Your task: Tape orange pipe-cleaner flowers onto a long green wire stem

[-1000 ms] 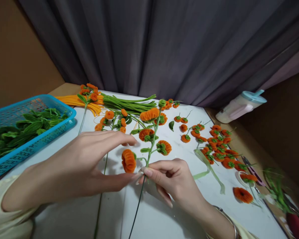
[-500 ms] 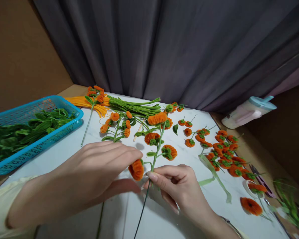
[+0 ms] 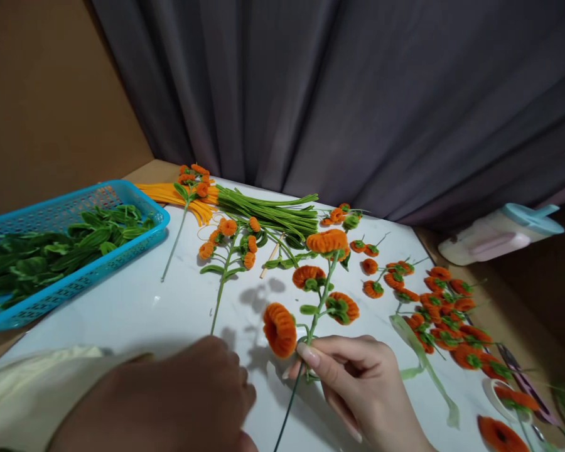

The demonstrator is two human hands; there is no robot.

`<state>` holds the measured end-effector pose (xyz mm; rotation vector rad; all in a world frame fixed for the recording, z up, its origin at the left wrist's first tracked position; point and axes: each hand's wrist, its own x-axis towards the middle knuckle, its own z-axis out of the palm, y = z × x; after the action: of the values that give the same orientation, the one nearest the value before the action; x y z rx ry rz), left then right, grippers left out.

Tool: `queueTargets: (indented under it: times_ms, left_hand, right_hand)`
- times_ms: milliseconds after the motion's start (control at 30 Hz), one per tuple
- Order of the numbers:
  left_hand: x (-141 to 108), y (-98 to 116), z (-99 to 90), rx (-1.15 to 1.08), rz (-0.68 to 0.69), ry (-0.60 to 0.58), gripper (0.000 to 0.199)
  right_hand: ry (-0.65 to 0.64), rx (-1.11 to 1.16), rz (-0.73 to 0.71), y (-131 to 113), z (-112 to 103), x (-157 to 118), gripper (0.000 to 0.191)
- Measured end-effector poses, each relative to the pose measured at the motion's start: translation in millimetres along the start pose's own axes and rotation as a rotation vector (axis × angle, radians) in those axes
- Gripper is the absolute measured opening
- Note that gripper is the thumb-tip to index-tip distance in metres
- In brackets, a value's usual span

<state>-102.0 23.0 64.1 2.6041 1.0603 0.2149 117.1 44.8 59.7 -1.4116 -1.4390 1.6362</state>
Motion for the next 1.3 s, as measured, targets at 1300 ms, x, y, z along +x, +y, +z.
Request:
queueTargets:
  times_ms: [1300]
  left_hand:
    - [39,-2,88.2,-0.592,0.121,0.235,0.061]
  right_hand:
    - [0.004,0.076,-0.086,-3,-10,7,0.041]
